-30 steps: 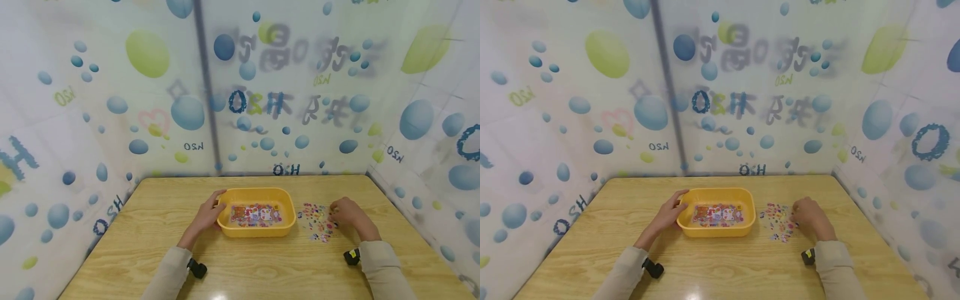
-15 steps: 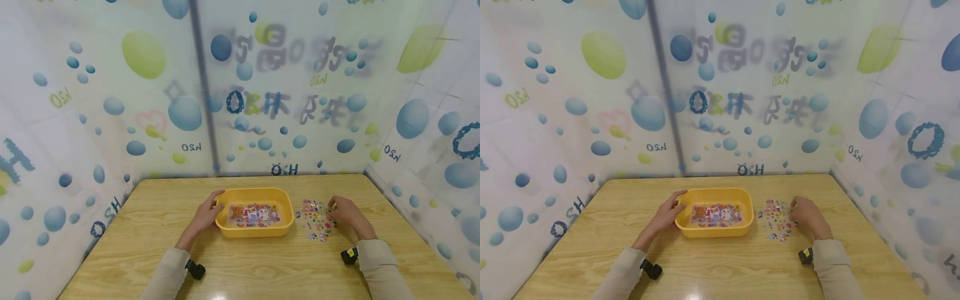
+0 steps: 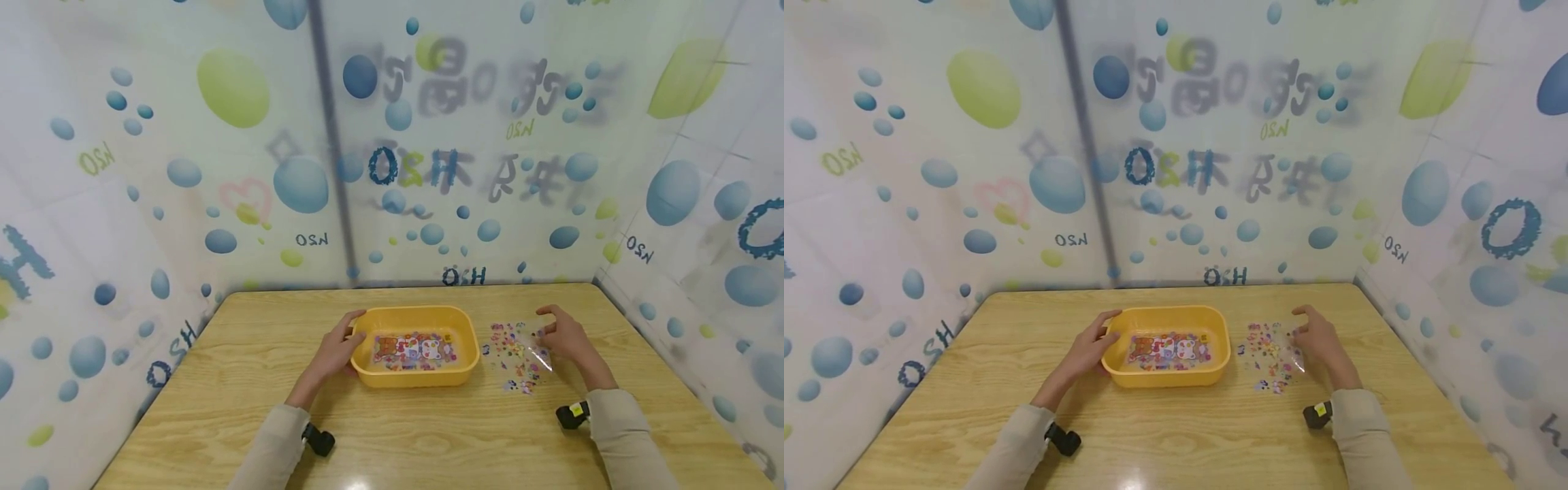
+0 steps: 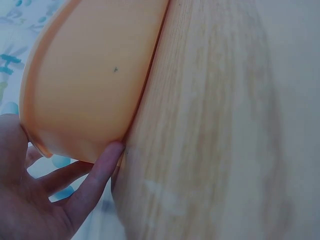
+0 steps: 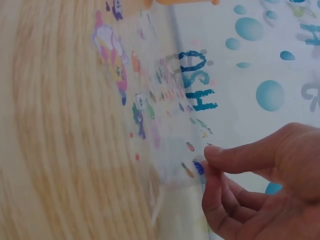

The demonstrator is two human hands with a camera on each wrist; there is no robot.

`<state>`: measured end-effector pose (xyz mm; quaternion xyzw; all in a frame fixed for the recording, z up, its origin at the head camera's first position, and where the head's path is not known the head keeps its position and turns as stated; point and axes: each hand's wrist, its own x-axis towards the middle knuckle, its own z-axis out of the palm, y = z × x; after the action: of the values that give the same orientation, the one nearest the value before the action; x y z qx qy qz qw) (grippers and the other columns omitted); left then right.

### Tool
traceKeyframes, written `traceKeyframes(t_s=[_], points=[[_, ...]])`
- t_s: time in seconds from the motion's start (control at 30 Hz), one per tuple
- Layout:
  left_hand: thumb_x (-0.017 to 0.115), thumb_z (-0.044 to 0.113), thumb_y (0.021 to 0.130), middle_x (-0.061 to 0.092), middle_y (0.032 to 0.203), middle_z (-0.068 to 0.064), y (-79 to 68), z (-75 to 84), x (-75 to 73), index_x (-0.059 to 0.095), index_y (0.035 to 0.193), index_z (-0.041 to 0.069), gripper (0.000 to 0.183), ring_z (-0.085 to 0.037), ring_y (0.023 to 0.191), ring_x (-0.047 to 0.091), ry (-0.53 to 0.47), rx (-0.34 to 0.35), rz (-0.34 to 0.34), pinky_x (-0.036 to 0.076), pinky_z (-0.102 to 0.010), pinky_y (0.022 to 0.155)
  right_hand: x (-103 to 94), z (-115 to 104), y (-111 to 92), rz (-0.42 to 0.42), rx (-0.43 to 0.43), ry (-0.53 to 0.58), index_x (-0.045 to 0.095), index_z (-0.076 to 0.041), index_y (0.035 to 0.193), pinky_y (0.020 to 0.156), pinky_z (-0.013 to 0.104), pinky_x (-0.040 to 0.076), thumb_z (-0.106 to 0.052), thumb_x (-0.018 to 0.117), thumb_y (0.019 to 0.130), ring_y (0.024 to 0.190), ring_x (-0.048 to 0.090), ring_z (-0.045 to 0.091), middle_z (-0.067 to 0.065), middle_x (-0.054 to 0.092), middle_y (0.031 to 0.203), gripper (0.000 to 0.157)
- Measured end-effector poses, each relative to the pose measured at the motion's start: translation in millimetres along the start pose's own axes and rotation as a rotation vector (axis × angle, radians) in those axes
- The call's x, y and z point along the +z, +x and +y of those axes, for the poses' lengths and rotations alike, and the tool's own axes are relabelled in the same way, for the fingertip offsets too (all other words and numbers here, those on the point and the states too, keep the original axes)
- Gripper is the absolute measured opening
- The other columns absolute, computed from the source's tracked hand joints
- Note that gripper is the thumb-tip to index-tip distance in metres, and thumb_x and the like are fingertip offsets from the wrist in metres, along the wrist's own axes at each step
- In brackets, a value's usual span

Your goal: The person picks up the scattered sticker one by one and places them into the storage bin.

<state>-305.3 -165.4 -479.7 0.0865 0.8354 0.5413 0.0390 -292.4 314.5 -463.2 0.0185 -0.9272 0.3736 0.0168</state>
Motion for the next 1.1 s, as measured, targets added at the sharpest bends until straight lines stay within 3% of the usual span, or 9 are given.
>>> traceKeyframes(t_s=[0.37,0.63,0.83,1.1], points=[[0.056,0.021,0.106,0.063,0.136,-0.027,-1.4,1.0,0.4,0.045,0.155,0.03,0.051,-0.03,0.087,0.073,0.01,0.008,0.004,0.062,-0.043,0.047,5.0,-0.5,-0.5,0.011,-0.072,0.045,0.04,0.004,0.145,0.067,0.033,0.059,0.006,0.062,0.094,0.082,0.068,0.025,0.03,0.069,0.103,0.055],[0.055,0.021,0.106,0.062,0.135,-0.027,-1.4,2.6,0.3,0.045,0.155,0.031,0.051,-0.032,0.089,0.072,0.009,0.0,0.002,0.062,-0.044,0.047,2.2,-5.2,-2.5,0.045,-0.102,-0.023,0.068,0.01,0.121,0.064,0.026,0.054,0.003,0.062,0.096,0.084,0.063,0.024,0.026,0.07,0.104,0.026],[0.056,0.021,0.106,0.063,0.135,-0.026,-0.6,2.0,0.5,0.045,0.155,0.032,0.051,-0.032,0.088,0.072,0.011,0.003,0.006,0.062,-0.044,0.047,-3.2,-6.8,-3.5,0.073,-0.087,0.012,0.069,0.012,0.121,0.057,0.023,0.054,0.005,0.06,0.096,0.081,0.065,0.021,0.026,0.071,0.103,0.027],[0.055,0.021,0.106,0.062,0.136,-0.028,-0.3,0.3,0.6,0.044,0.155,0.03,0.051,-0.032,0.088,0.073,0.01,0.008,0.004,0.062,-0.044,0.047,-9.5,-15.1,-5.1,0.082,-0.064,0.09,0.066,0.014,0.123,0.063,0.023,0.062,0.007,0.058,0.098,0.085,0.071,0.025,0.03,0.07,0.109,0.027]])
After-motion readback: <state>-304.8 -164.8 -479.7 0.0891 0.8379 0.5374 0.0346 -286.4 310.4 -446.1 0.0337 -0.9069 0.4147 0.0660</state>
